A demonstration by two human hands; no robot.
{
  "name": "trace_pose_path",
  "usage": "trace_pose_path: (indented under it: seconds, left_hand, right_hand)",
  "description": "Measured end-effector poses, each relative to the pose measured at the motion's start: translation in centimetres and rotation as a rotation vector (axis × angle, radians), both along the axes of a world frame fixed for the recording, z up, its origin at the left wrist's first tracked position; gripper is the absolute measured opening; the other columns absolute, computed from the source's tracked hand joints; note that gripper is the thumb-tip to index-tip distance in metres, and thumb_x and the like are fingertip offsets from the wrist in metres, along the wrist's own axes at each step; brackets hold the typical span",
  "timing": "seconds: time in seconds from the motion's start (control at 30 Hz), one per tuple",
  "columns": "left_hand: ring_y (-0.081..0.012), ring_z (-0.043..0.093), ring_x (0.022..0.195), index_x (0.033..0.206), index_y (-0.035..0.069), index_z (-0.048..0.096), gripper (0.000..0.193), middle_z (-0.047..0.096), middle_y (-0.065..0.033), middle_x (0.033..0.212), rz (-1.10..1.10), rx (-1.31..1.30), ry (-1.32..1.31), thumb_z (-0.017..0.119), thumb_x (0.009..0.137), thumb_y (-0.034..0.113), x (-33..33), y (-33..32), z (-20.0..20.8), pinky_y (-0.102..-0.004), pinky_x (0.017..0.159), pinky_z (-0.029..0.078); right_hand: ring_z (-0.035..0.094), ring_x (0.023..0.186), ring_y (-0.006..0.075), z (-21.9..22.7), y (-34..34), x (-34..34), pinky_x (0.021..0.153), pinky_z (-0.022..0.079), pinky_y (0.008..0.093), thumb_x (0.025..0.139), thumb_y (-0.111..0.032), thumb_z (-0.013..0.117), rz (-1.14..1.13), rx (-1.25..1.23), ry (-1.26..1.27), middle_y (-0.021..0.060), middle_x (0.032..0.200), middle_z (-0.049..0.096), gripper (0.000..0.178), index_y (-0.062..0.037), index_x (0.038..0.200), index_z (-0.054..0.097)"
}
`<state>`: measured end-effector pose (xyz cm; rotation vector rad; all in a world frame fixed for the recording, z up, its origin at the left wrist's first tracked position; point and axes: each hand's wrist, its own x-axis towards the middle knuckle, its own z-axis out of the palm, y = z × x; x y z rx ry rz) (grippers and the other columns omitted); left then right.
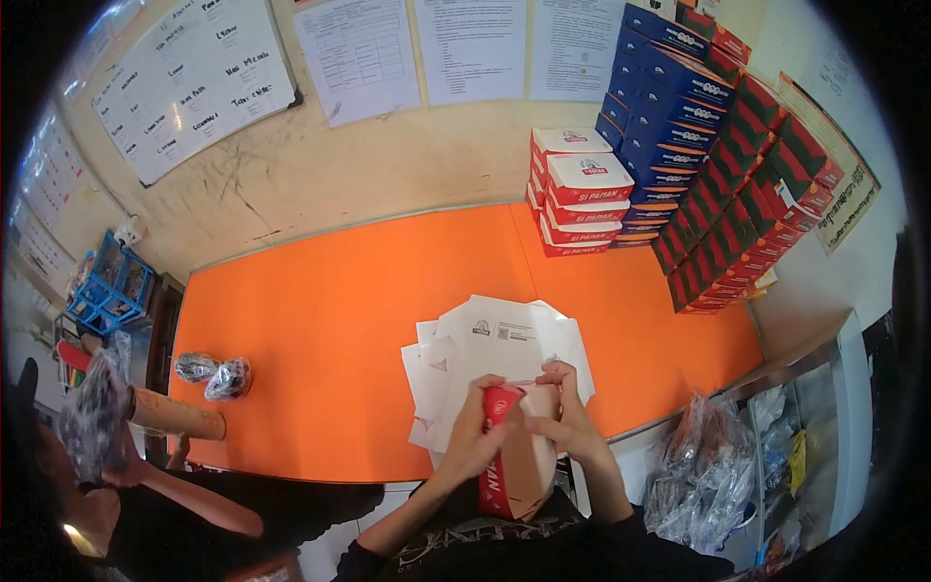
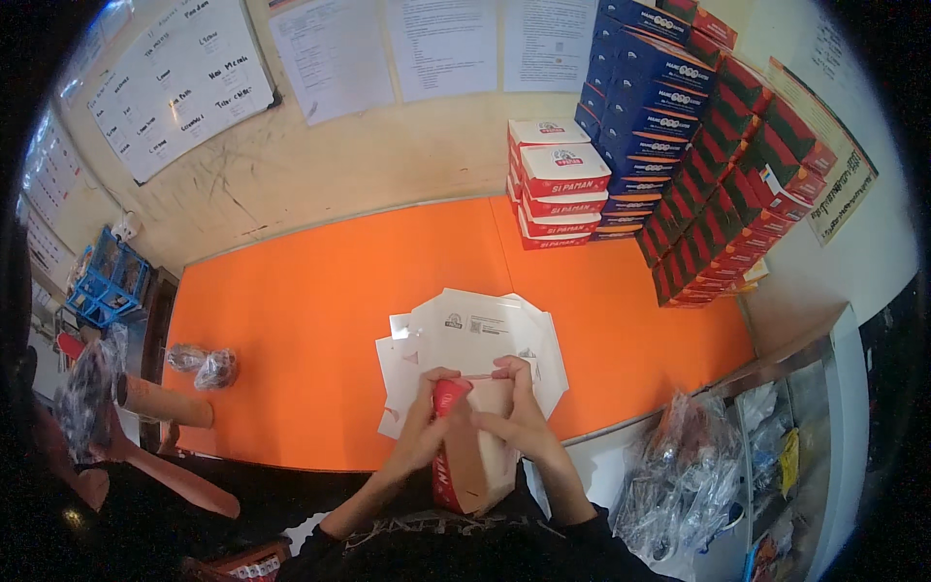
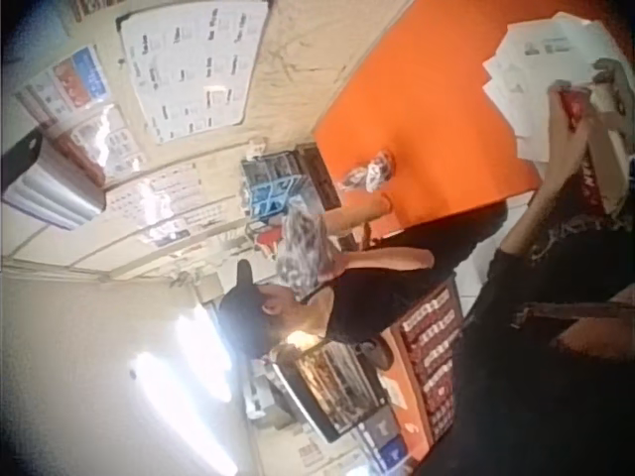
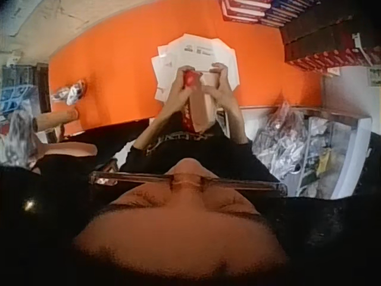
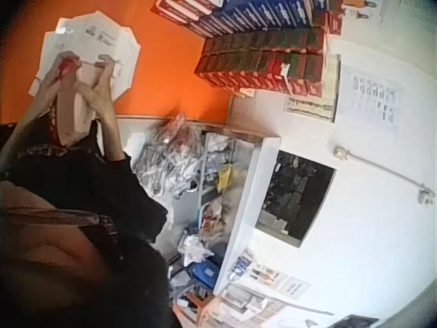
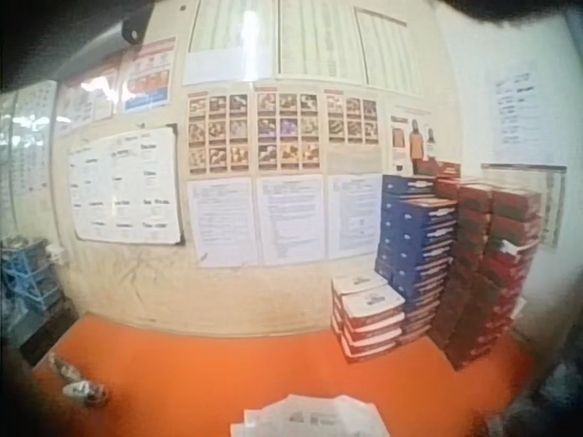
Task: The person folds and assembles cardboard boxes by hand on an orange tabletop, taking them from a stack and placing finished boxes into a separate pile.
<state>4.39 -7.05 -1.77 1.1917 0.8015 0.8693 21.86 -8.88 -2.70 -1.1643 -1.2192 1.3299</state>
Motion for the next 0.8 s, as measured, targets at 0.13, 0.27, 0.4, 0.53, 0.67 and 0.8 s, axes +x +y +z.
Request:
trace_pose_path:
  seconds: [0.13,0.27,0.4,0.53,0.67,0.8]
  left_hand:
    - [-0.0488,0.051,0.102,0.139,0.011,0.018,0.083,0.037,-0.0327,0.123,-0.056,0.438,0.617,0.065,0.074,0.030,0.2,-1.5,1.2,-0.0473,0.085,0.046]
    - [-0.0429,0.027,0.130,0.140,0.004,-0.019,0.112,0.014,-0.0322,0.142,-0.311,0.200,0.527,0.069,0.074,0.027,-2.2,-3.0,0.6,-0.0413,0.104,0.031]
    - [-0.0404,0.031,0.129,0.139,0.000,-0.019,0.112,0.018,-0.0314,0.141,-0.302,0.077,0.585,0.069,0.075,0.027,-1.8,-2.1,2.2,-0.0391,0.103,0.032]
    - [-0.0418,0.050,0.109,0.141,0.007,-0.018,0.103,0.030,-0.0345,0.130,0.065,0.367,0.785,0.061,0.079,0.031,-0.7,-0.5,0.1,-0.0426,0.088,0.045]
    - [-0.0306,0.042,0.118,0.142,0.003,-0.012,0.085,0.019,-0.0254,0.139,0.757,0.188,-0.279,0.049,0.084,0.017,3.1,1.3,2.7,-0.0401,0.097,0.038]
    - [-0.0318,0.041,0.119,0.143,0.008,-0.012,0.084,0.020,-0.0240,0.139,0.710,0.432,-0.047,0.046,0.083,0.012,2.2,4.4,-5.1,-0.0416,0.098,0.037]
  right_hand:
    - [0.022,0.128,0.0405,-2.6,-1.1,0.3,0.105,0.026,0.0452,0.064,-0.022,0.075,0.022,0.134,-0.421,0.0278,0.132,0.026,0.099,-0.0054,0.141,0.016]
    - [-0.010,0.136,0.0414,-1.4,-4.6,0.7,0.109,0.017,0.0502,0.057,-0.033,0.084,0.404,-0.033,-0.298,0.0231,0.147,-0.015,0.122,-0.0146,0.146,0.002]
    - [-0.006,0.136,0.0429,-1.5,-3.4,0.3,0.106,0.023,0.0517,0.051,-0.033,0.088,0.327,0.007,-0.162,0.0220,0.146,-0.016,0.121,-0.0174,0.146,0.012]
    - [0.004,0.136,0.0421,-0.3,0.1,-0.8,0.108,0.019,0.0497,0.054,-0.035,0.087,0.146,0.412,-0.415,0.0237,0.147,-0.005,0.097,-0.0128,0.136,0.040]
    - [0.023,0.132,0.0349,1.2,1.9,-2.7,0.107,0.022,0.0462,0.056,-0.023,0.087,-0.235,0.492,-0.246,0.0199,0.147,0.010,0.117,-0.0102,0.144,0.012]
    - [0.029,0.129,0.0270,2.5,4.0,-2.6,0.105,0.027,0.0436,0.068,-0.010,0.079,-0.236,0.264,0.211,0.0201,0.139,0.025,0.111,-0.0060,0.142,-0.003]
